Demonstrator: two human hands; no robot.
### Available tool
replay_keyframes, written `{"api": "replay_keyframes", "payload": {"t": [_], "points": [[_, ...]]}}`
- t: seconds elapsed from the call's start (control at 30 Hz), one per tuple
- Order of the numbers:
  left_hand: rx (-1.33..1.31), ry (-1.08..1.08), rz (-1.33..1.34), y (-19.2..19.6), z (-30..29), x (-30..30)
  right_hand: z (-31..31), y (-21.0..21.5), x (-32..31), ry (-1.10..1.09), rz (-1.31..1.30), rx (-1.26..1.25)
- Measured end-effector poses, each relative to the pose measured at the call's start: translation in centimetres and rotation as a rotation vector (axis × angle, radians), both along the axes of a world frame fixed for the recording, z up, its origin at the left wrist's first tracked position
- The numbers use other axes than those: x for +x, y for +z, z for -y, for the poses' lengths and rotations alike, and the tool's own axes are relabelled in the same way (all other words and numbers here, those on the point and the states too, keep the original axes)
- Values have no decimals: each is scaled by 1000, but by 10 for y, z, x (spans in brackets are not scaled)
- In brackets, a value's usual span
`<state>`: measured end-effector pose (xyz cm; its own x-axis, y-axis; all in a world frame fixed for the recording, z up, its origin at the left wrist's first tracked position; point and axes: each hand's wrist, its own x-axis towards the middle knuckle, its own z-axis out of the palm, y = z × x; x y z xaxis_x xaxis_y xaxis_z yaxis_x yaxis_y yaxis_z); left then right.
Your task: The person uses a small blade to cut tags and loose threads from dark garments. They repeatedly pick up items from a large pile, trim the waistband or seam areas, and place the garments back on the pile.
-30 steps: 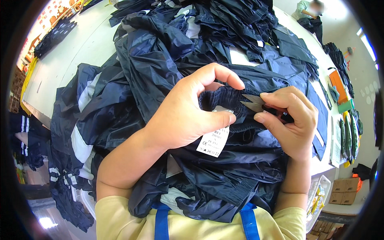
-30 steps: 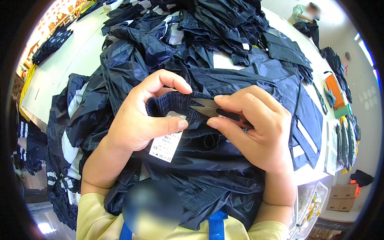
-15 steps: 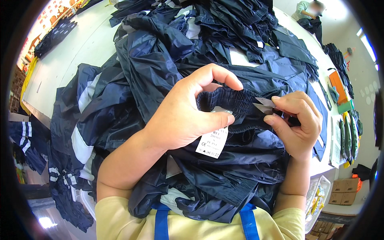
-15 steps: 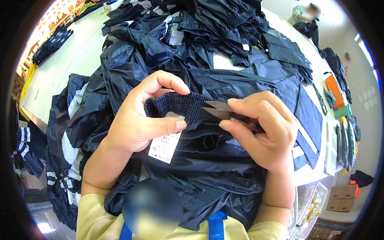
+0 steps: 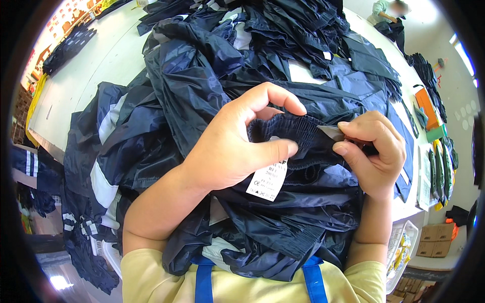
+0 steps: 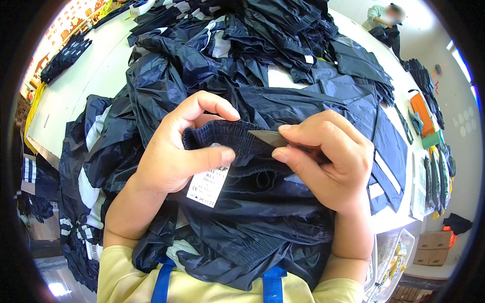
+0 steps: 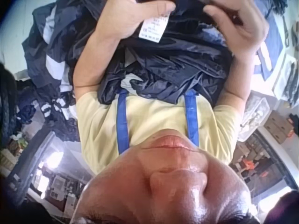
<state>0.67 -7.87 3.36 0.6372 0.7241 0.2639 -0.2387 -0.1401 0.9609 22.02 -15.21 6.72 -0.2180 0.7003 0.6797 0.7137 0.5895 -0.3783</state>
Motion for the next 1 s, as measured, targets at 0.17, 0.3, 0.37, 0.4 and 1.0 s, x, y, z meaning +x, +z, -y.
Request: {"api": "replay_keyframes", "payload": {"t": [0.17, 0.3, 0.37, 0.4, 1.0], "points": [[118, 43, -9, -2, -3, 1, 2, 5, 0, -41, 56, 5], [101, 35, 11, -1, -2, 2, 2, 15, -1, -27, 110, -29], [64, 9, 37, -2, -2, 3, 2, 18, 0, -17, 128, -54], [6, -12, 51, -2, -1, 3, 2, 19, -1, -18, 103, -57], [-69, -36, 60, -2, 3, 4, -4, 6, -21, -82, -16, -90]]}}
